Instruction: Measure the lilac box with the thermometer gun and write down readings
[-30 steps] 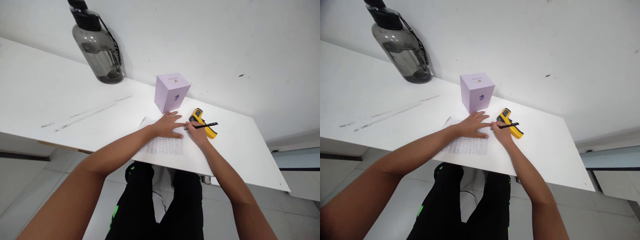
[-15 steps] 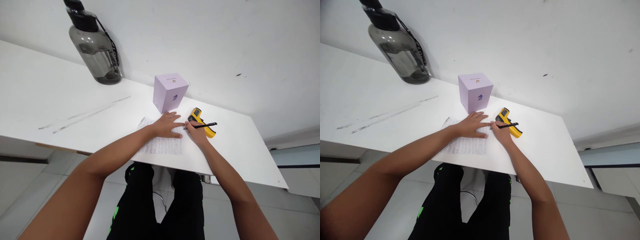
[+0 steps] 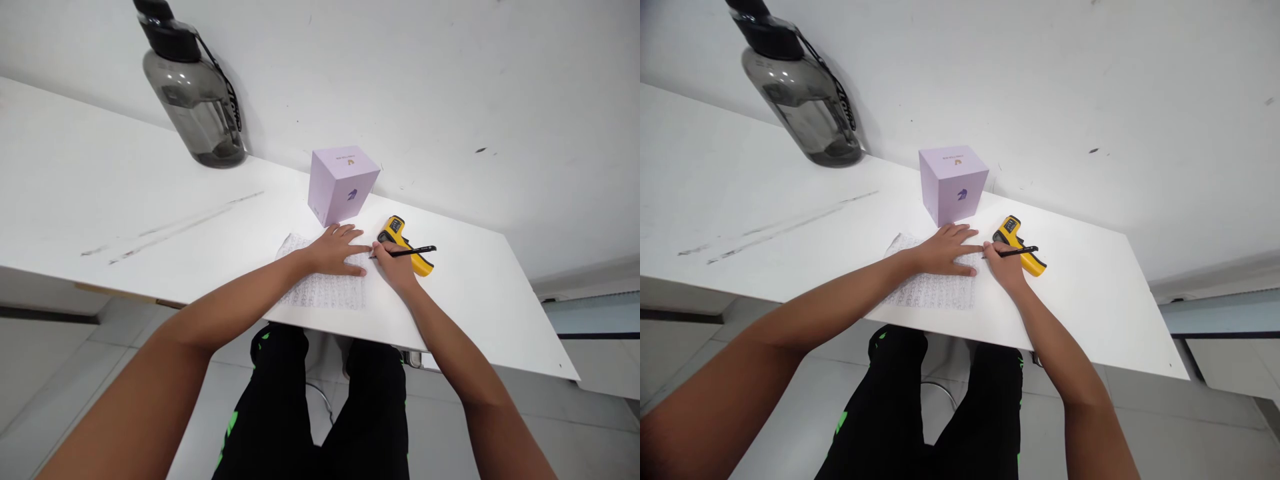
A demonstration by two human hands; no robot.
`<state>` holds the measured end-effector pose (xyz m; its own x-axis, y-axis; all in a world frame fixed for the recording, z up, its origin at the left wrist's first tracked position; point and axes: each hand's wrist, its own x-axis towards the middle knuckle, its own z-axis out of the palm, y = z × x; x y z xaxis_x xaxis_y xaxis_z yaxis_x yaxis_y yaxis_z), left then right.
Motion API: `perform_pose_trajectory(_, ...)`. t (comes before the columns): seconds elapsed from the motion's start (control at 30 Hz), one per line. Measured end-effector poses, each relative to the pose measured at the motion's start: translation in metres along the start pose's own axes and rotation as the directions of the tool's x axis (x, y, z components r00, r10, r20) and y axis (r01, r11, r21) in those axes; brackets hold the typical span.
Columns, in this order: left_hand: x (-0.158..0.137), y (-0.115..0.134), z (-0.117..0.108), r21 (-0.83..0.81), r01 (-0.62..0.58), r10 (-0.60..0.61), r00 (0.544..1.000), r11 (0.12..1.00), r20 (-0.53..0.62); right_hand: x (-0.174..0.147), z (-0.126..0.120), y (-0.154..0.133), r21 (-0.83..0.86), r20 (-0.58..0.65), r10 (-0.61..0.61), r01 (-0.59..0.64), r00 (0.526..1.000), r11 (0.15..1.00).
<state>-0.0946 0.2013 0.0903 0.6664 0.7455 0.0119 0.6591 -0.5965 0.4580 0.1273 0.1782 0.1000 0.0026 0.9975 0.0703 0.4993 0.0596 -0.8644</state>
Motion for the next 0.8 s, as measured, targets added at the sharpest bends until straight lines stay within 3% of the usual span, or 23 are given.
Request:
perform_pose_trajectory(0.33, 0.0, -0.001, 0.001, 0.011, -0.005, 0.005, 1.0, 1.0, -0.012, 0.002, 0.0, 0.003, -0.007, 0.017, -0.013, 0.013, 1.0, 1.0)
perform_pose_trajectory(0.6, 0.0, -0.001, 0.002, 0.02, -0.012, 0.012, 1.0, 1.0, 0.003, 0.003, 0.001, 0.008, 0.037, -0.015, -0.097, 0.098, 0.995, 0.995)
perform_pose_trajectory(0.7, 0.003, -0.008, 0.012, 0.022, -0.091, 0.093, 0.984, 0.996, -0.15, 0.003, 0.0, 0.011, 0.036, -0.004, -0.141, 0.141, 0.99, 0.989)
perform_pose_trajectory(0.8, 0.009, -0.02, 0.02, 0.084, -0.194, 0.211, 0.874, 0.977, -0.438, 0.0, -0.001, 0.017, 0.025, 0.005, -0.213, 0.213, 0.977, 0.977)
